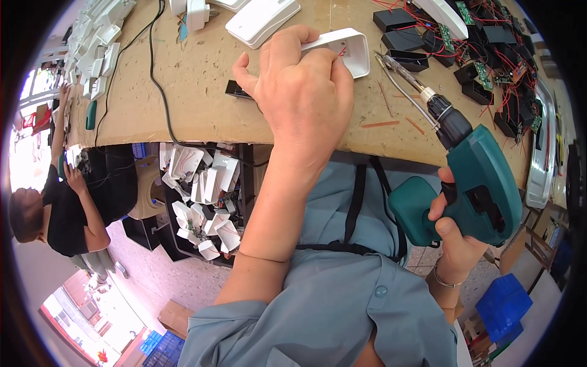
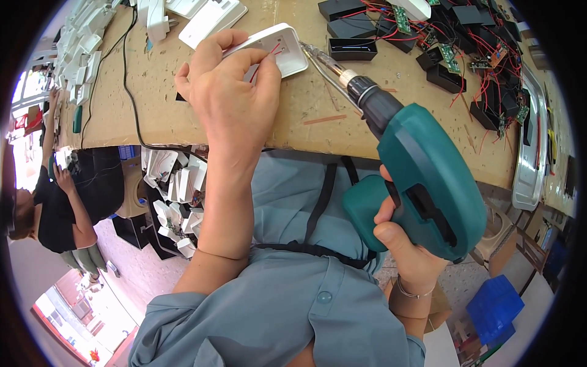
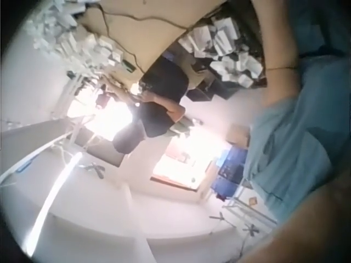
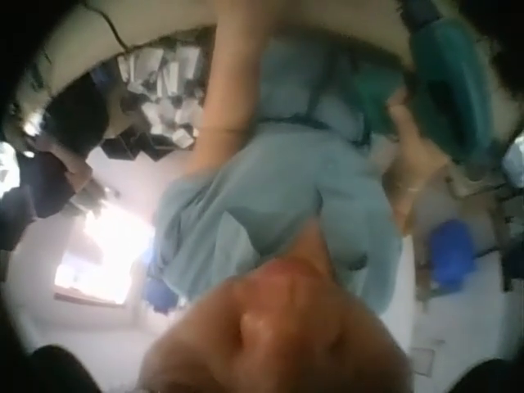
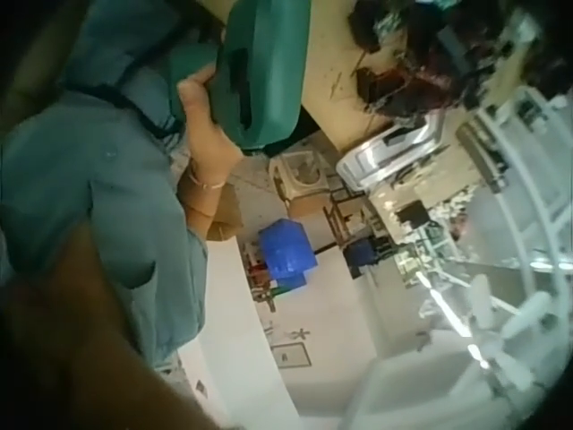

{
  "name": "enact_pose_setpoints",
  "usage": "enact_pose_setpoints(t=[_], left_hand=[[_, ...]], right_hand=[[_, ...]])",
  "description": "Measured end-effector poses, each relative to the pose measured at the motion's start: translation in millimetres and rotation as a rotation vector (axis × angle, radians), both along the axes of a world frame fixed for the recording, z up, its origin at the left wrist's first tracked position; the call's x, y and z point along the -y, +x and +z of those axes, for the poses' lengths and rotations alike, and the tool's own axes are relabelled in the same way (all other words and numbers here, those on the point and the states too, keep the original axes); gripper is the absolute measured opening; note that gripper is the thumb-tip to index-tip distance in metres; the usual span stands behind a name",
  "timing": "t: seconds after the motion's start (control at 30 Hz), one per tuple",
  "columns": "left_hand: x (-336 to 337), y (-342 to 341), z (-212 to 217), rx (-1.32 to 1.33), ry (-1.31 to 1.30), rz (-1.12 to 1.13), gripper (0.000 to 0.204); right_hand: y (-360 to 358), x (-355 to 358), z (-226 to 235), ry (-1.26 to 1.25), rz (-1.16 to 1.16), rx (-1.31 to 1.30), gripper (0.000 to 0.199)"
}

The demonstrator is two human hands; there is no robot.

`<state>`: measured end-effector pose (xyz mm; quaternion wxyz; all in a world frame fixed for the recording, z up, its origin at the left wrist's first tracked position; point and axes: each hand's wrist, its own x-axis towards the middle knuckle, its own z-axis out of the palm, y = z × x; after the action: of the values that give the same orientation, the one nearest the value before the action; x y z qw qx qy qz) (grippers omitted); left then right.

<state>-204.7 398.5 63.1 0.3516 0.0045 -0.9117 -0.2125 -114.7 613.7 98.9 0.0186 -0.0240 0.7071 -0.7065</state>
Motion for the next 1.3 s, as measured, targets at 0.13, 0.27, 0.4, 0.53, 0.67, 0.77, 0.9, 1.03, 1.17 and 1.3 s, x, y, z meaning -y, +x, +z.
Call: enact_pose_setpoints(t=[0.13,0.27,0.4,0.53,0.67,0.77,0.9,1.03,1.17,1.3], left_hand=[[-0.1,-4.0,-2.1,-0.009,-0.019,0.014,0.005],[1.4,-6.4,-1.1,-0.017,-0.028,-0.002,0.006],[1.9,-7.8,-0.9,-0.030,-0.006,-0.032,0.008],[2.5,-9.6,-1.5,-0.042,0.018,-0.059,0.009],[2.3,-9.4,-2.1,-0.058,0.027,-0.058,0.009],[2.1,-9.5,-2.8,-0.063,0.033,-0.058,0.009],[1.2,-10.3,-2.5,-0.058,0.032,-0.055,0.008],[1.8,-10.5,-3.3,-0.058,0.022,-0.051,0.008],[1.9,-10.6,-3.5,-0.060,0.020,-0.061,0.008],[2.4,-11.2,-4.5,-0.066,0.013,-0.054,0.008]], right_hand=[[-1.7,-0.7,-2.6,0.039,0.029,0.003,0.066],[-5.0,1.8,-2.6,0.045,0.060,0.031,0.063],[-9.7,1.1,-4.1,0.094,0.130,0.049,0.061],[-12.3,4.5,-1.6,0.086,0.122,0.142,0.060],[-14.0,6.7,-4.4,0.082,0.119,0.130,0.058],[-15.5,7.0,-5.6,0.088,0.125,0.106,0.057],[-17.0,8.1,-6.9,0.098,0.137,0.084,0.055],[-22.1,5.7,-10.9,0.122,0.183,0.035,0.054],[-25.9,6.3,-13.6,0.156,0.198,-0.029,0.051],[-27.3,6.5,-14.6,0.196,0.209,-0.064,0.049]])
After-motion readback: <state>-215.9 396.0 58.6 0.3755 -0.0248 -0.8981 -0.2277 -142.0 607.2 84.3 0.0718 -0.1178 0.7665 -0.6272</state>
